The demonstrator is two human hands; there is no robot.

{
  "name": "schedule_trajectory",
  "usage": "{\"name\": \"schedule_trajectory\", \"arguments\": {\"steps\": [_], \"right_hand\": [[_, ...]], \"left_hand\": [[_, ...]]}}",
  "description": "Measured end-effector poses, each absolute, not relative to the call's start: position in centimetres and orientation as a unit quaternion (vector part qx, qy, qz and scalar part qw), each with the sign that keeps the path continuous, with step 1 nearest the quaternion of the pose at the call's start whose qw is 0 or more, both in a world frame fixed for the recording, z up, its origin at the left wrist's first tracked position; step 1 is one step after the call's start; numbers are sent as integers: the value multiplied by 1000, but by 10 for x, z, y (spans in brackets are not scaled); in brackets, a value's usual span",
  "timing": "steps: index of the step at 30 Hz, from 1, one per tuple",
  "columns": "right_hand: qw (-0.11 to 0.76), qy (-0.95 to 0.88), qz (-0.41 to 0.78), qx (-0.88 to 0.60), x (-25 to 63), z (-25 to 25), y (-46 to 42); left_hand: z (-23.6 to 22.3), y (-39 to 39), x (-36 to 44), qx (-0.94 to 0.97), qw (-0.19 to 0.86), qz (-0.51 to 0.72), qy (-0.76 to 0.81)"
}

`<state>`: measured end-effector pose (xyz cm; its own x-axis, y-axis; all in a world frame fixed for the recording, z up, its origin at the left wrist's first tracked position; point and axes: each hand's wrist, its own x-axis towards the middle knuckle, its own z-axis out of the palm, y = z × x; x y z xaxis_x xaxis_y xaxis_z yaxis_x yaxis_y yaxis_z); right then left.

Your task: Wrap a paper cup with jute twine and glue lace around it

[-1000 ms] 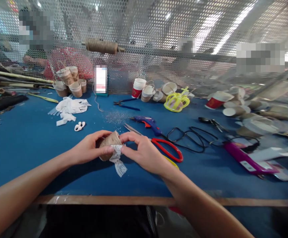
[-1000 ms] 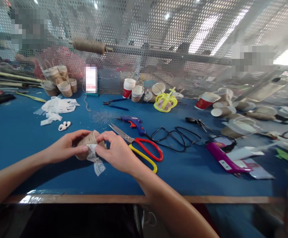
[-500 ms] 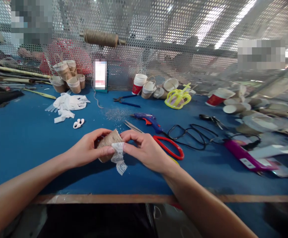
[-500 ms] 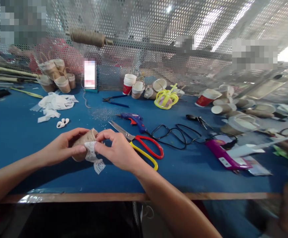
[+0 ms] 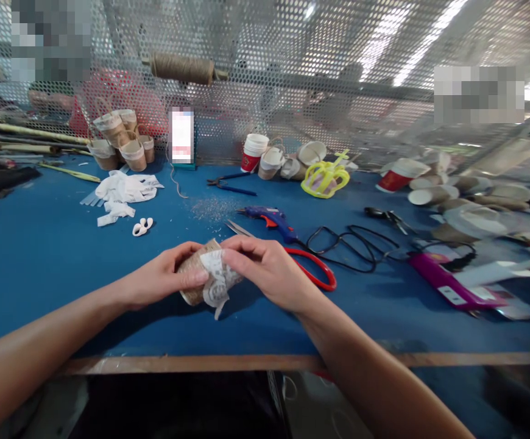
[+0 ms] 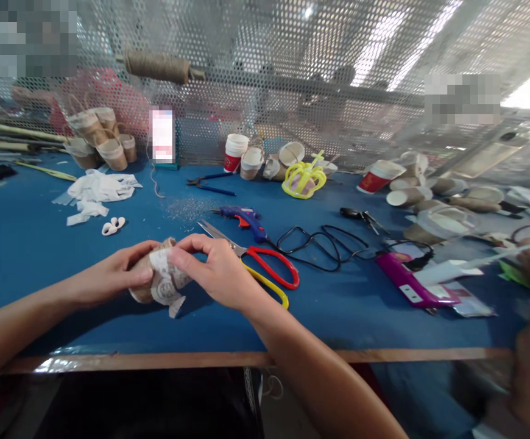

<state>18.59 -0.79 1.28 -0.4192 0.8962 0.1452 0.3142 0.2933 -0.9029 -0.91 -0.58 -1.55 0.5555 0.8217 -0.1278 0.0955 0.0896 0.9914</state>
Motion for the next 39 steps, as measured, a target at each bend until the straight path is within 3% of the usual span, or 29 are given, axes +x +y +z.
{"name": "schedule_trajectory", "arguments": {"steps": [7, 39], "right_hand": [[397, -739, 363, -406, 191, 16, -9], [439, -710, 415, -361, 185, 5, -7]], "left_hand": [[-20, -4, -10, 460, 771, 327, 296], [-20, -6, -10, 354, 864, 282, 219]]}}
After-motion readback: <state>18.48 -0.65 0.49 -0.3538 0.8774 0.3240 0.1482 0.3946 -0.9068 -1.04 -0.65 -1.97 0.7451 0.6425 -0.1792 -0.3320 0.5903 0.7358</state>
